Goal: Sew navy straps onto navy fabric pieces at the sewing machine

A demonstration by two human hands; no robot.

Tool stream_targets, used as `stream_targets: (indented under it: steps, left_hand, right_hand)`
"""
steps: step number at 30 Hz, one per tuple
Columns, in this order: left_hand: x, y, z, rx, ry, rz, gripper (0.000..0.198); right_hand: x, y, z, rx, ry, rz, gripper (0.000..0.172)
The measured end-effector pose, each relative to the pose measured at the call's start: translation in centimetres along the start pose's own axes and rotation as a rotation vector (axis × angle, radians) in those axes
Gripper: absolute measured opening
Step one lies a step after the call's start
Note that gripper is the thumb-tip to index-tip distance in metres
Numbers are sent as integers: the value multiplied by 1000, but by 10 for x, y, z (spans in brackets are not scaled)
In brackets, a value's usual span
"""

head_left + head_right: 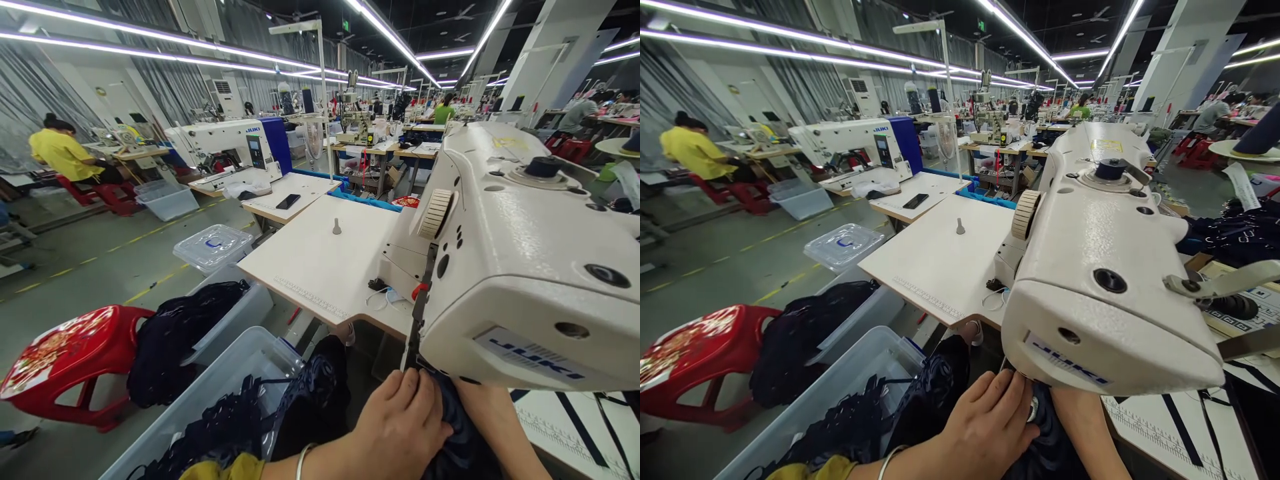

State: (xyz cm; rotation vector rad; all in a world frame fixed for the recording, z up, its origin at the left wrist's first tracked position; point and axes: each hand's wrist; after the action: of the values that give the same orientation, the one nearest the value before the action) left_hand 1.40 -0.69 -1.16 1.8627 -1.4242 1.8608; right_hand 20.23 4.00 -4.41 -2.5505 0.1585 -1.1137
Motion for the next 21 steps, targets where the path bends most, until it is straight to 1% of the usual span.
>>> stream_targets:
  steps: [3, 6, 9, 12, 17, 21]
  left_hand:
    - [1, 1, -1, -9, 7, 8, 40]
    - [-1, 4, -2, -64, 19, -28, 40]
    - [-5, 5, -1, -81, 40, -59, 41]
    - [-6, 6, 0, -94, 44, -76, 41]
    - [-5, 7, 1, -77, 35, -41, 37]
    - [-6, 7, 2, -55, 51, -27, 37]
  right_hand:
    - [-2, 3, 5, -25, 6, -32, 35]
    - [-1, 2, 2, -38, -42, -79, 30]
    - [3, -1, -4, -44, -63, -73, 26]
    - [8, -5, -9, -46, -62, -62, 28]
    - [10, -3, -5, -21, -12, -106, 26]
    - [7, 1, -2, 1, -16, -117, 30]
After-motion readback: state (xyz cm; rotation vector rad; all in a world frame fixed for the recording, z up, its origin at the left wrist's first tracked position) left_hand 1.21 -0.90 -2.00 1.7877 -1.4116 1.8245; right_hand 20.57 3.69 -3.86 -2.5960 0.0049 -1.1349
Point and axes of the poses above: each hand's wrist, its own y-axis away from the middle knuckle, its own x-axis out of the back of the hand, z = x × y, and after that the axes turned 6 degrees about -z, right-handed
